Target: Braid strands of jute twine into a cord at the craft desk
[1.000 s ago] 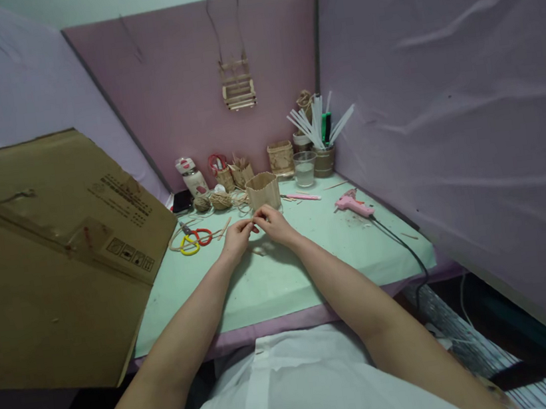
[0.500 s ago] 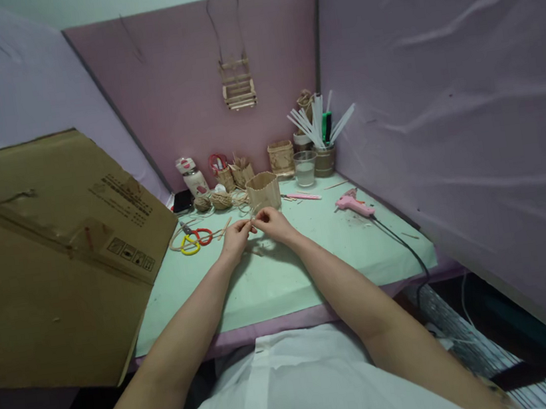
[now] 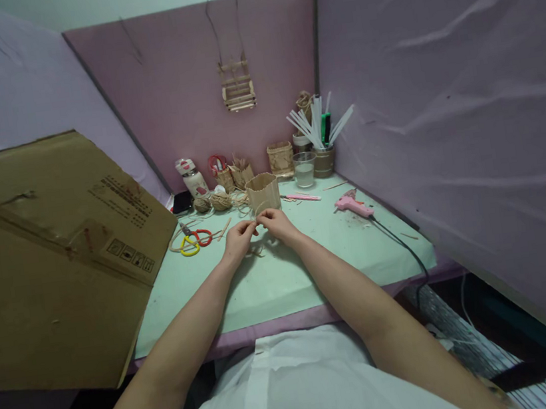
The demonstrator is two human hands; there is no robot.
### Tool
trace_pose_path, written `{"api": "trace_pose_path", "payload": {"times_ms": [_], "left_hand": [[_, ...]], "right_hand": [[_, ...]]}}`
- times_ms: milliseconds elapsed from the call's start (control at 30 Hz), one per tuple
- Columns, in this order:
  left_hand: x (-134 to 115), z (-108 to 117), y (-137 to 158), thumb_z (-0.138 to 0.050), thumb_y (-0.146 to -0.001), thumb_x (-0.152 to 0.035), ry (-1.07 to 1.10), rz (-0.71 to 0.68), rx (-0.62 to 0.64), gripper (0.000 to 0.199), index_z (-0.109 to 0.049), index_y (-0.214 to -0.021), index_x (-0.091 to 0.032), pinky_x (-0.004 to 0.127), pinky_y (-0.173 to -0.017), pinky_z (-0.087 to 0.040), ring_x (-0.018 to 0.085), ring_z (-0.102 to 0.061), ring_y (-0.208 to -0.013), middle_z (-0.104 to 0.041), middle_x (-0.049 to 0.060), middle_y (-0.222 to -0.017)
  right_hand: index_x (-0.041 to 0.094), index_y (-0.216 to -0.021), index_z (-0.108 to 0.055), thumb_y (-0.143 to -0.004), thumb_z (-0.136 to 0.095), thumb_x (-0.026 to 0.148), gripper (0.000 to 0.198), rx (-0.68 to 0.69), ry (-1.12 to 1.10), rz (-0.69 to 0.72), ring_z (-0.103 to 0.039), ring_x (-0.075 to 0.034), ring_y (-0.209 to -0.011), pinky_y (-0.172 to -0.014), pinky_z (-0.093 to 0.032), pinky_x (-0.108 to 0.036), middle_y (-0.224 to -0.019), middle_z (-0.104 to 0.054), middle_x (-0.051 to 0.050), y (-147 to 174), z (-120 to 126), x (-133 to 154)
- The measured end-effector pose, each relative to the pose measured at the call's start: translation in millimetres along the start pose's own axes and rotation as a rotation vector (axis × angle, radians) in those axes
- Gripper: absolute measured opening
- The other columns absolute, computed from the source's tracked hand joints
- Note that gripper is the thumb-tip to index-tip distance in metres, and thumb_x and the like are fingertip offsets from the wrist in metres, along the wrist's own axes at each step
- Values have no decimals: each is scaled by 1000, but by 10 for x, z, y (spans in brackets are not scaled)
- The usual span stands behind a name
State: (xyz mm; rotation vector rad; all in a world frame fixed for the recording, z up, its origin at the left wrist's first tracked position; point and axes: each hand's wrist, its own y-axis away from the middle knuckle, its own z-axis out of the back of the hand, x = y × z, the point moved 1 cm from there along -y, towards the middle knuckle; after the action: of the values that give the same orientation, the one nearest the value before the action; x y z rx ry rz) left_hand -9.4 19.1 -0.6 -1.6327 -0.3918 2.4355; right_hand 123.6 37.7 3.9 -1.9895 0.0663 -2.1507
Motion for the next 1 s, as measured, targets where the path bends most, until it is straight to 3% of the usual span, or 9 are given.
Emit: {"api": "trace_pose_path", "payload": {"times_ms": [200, 533, 1000], "left_hand": [[-34, 2, 16, -53, -74, -33, 2, -1, 1, 22, -66, -66, -17, 24, -65, -40, 14, -54, -63, -60, 0, -58], [62, -13, -33, -56, -71, -31, 71, 40, -68, 17, -62, -67, -16, 25, -67, -42, 13, -55, -65, -61, 1, -64], [14, 36, -17, -55, -69, -27, -16, -10, -166, 13, -61, -65, -17, 22, -59, -38, 11, -48, -60, -56, -2, -59]], "right_hand": [[18, -68, -59, -65, -56, 34, 17, 24, -28, -27, -48, -12, -61, -49, -33, -22, -63, -54, 0, 1, -11, 11], [17, -63, -56, -68, -56, 35, 19, -18, 135, 145, -44, -11, -59, -57, -35, -24, -61, -52, 2, -11, -23, -4], [17, -65, -59, -72, -54, 38, 23, 17, 226, 226, -45, -12, -58, -57, -34, -24, -58, -54, 1, -45, -40, -61]]}}
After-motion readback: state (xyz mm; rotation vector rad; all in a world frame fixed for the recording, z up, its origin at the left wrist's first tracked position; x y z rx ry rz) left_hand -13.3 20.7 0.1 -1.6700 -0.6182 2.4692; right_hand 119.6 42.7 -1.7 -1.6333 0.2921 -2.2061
